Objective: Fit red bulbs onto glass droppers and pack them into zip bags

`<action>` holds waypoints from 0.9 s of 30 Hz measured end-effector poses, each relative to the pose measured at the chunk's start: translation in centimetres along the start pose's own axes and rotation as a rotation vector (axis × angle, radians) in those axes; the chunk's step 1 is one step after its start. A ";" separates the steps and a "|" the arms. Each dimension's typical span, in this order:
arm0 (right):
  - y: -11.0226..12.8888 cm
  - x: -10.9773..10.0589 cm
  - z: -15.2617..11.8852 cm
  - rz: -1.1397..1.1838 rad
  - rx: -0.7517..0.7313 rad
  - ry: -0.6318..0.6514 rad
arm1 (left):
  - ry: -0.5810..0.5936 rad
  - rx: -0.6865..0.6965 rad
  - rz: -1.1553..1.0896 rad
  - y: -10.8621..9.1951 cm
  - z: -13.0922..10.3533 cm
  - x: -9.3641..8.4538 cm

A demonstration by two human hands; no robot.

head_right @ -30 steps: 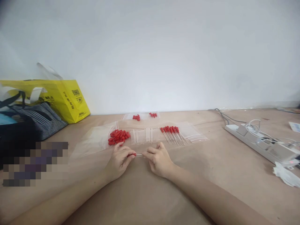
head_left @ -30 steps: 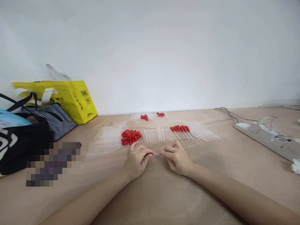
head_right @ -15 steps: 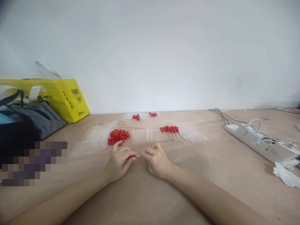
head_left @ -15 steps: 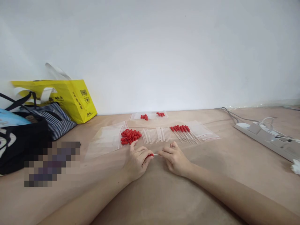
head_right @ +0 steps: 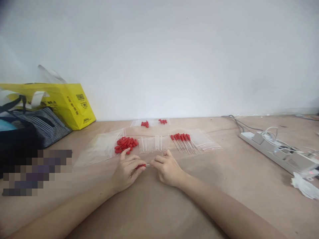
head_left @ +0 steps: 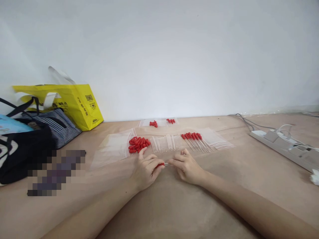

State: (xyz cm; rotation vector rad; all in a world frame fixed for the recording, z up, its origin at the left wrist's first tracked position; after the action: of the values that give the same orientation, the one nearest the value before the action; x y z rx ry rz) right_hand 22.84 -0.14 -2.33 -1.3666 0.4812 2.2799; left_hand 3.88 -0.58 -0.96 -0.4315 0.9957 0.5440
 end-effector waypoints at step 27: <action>-1.4 -1.2 -0.1 -0.105 0.325 0.160 | -0.029 -0.131 0.055 0.6 0.0 -0.4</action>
State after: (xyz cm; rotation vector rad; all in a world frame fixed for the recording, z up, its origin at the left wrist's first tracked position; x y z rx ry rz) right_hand 24.12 0.79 -1.44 -1.3758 0.7756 1.9163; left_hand 3.34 -0.22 -0.65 -0.5129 0.9487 0.6657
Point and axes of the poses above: each hand's wrist, its own z-axis towards the middle knuckle, its own x-axis out of the palm, y = z × x, the point moved 1 cm from there along z, towards the middle knuckle, and after that the axes turned 12 degrees about y, right-handed, at the moved point
